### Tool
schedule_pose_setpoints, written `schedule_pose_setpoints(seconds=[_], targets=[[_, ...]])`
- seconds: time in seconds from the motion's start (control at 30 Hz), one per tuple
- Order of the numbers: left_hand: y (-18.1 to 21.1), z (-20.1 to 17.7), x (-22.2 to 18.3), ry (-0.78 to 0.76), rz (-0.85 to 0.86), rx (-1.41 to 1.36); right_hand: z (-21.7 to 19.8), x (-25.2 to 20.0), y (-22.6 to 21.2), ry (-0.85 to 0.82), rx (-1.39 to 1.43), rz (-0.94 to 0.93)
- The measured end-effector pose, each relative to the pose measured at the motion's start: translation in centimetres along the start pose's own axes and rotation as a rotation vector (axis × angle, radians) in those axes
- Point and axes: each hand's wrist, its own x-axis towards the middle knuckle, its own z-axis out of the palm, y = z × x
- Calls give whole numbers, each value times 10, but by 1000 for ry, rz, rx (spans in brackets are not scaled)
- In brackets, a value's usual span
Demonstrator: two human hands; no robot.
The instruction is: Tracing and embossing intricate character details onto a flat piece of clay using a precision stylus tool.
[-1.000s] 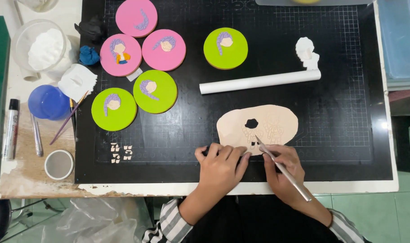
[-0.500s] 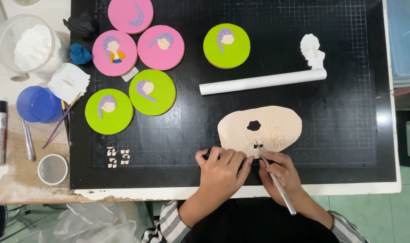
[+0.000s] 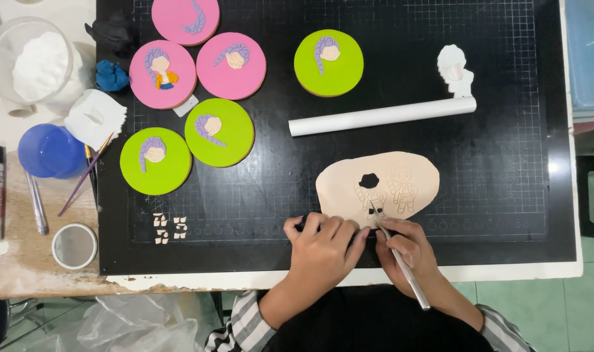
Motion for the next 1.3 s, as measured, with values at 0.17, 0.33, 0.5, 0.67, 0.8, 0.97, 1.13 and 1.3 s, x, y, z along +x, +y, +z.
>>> schedule_pose_setpoints(seconds=[0.17,0.33,0.5,0.67,0.8,0.97,1.13,1.3], targets=[[0,0,0,3,3,2,2,-2,2,-8,10,18],[-1,-1,0,-7,9,-6,1,-1,0,-27,3,50],[-1,0,0,3,8,2,0,1,-1,-11,21,26],[0,0,0,5,7,3,1,0,1,-12,8,26],[-1,0,0,20,18,7,3,-5,5,-16,-1,100],[-1,0,-1,23,18,14,-14,21,-14,171,75,52],[0,2,-3,28,5,5,-20,34,-10,232,79,208],[0,1,-2,17,10,4,-20,35,-7,237,193,239]])
